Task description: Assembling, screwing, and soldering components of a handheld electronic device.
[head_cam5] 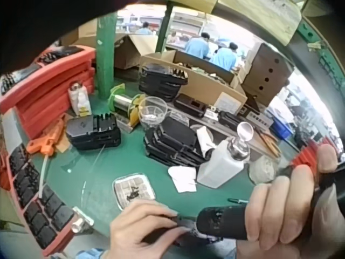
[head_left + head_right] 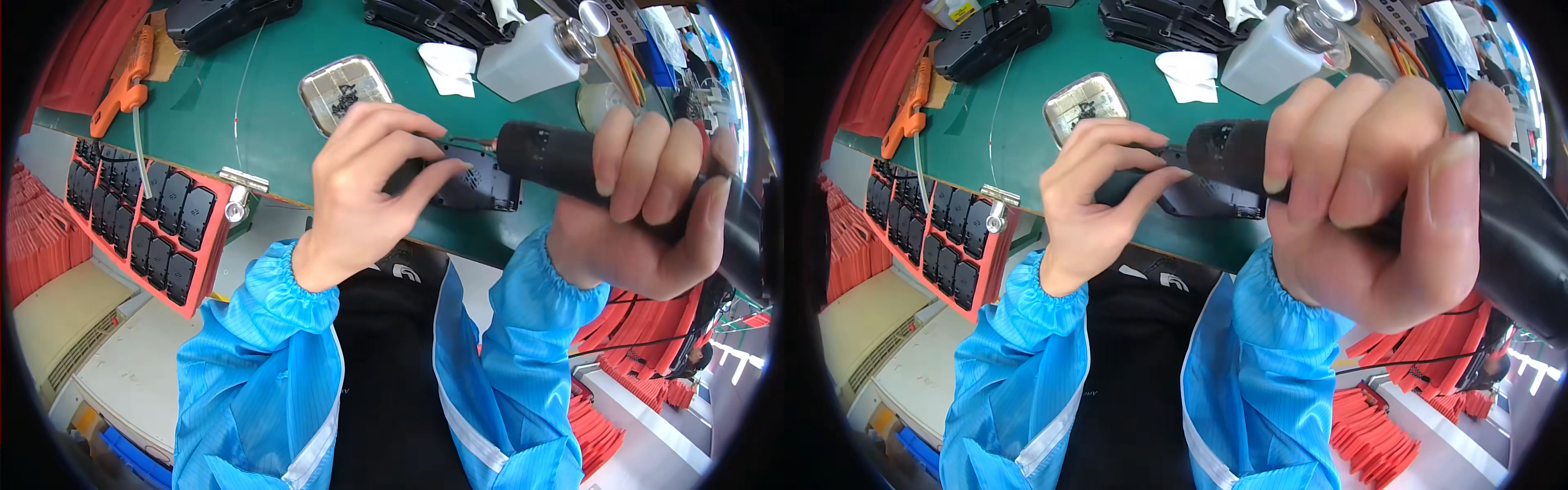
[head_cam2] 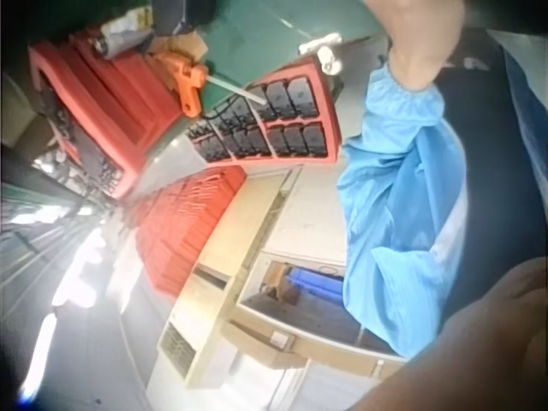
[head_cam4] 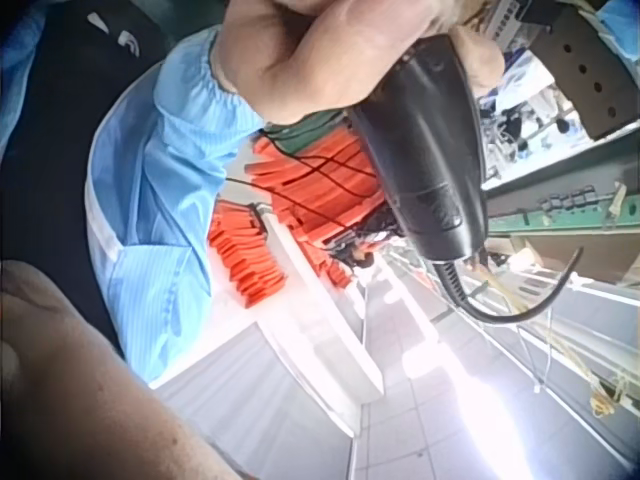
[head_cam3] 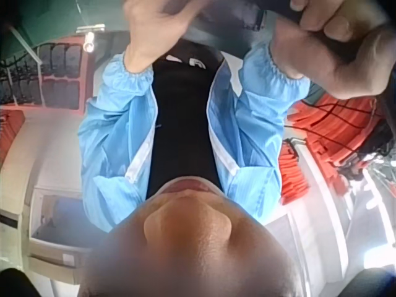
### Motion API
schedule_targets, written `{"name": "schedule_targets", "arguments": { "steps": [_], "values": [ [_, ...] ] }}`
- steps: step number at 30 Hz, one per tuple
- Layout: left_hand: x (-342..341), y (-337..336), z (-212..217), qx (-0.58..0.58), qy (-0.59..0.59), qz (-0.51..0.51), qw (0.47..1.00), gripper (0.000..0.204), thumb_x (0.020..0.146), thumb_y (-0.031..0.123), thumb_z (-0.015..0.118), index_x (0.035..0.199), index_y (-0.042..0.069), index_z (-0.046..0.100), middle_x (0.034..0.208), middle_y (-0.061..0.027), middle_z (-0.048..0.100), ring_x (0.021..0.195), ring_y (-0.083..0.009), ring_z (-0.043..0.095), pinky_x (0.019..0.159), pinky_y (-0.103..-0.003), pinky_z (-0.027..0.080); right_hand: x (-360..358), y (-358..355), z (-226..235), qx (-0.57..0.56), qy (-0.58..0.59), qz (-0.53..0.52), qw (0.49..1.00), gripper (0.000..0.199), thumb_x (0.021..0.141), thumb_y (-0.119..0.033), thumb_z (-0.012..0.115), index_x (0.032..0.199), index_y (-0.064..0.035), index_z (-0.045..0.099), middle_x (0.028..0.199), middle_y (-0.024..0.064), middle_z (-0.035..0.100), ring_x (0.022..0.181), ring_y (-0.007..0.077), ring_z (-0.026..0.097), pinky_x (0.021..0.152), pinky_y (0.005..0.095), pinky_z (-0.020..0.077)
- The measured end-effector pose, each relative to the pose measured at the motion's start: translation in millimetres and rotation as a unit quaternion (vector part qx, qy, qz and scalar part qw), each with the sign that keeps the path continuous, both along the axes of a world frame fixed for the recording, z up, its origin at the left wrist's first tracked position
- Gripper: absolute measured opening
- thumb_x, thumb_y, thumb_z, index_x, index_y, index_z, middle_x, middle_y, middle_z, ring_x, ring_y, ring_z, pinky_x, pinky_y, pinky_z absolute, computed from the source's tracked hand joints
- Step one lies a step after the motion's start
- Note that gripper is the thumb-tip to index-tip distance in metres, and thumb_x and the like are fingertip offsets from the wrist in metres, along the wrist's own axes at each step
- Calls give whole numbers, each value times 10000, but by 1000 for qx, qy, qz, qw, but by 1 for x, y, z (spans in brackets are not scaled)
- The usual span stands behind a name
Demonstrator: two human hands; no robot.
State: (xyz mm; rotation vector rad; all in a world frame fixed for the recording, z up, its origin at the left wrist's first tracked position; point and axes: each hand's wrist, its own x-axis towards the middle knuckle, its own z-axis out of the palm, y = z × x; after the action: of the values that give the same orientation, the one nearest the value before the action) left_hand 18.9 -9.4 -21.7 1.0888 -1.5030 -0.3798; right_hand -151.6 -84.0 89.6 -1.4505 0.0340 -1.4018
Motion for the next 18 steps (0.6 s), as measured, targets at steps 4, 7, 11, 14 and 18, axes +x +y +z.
{"name": "schedule_targets", "arguments": {
  "steps": [4,7,11,14,18],
  "values": [
    [-2,0,4,5,-2,25,1000,254,672,-29,878,891,1,755,1024,-91,736,1000,-281,676,835,-399,550,-10,5,-2,-31,35,17,999,320,1016,-243,511,1247,-40,597,727,-36,516,559,81,457,568,294,395],
    [-4,-2,4,-5,-12,34,999,263,647,-24,885,869,14,749,1014,-71,724,986,-283,665,806,-392,548,-12,8,-5,-19,28,23,999,308,1011,-237,525,1256,-54,557,735,-27,532,570,83,482,581,294,414],
    [-2,-1,3,-13,-33,20,999,225,663,-55,856,859,1,760,1032,-93,739,1034,-286,674,872,-394,539,-12,10,-8,-11,20,38,999,307,1015,-241,530,1268,-68,523,747,-13,543,581,92,505,592,306,435],
    [-2,-1,4,-10,-38,17,999,212,655,-71,833,841,-1,759,1031,-92,736,1039,-293,674,877,-396,538,-16,7,-8,-21,28,55,998,319,1019,-247,525,1280,-64,517,758,-1,549,589,99,516,600,317,448],
    [-2,1,5,-4,-37,16,999,207,654,-83,813,839,-9,756,1033,-94,734,1043,-297,673,883,-401,538,-16,5,-11,-32,26,69,997,350,1024,-251,520,1311,-51,507,771,13,555,599,107,527,607,331,460]
  ]
}}
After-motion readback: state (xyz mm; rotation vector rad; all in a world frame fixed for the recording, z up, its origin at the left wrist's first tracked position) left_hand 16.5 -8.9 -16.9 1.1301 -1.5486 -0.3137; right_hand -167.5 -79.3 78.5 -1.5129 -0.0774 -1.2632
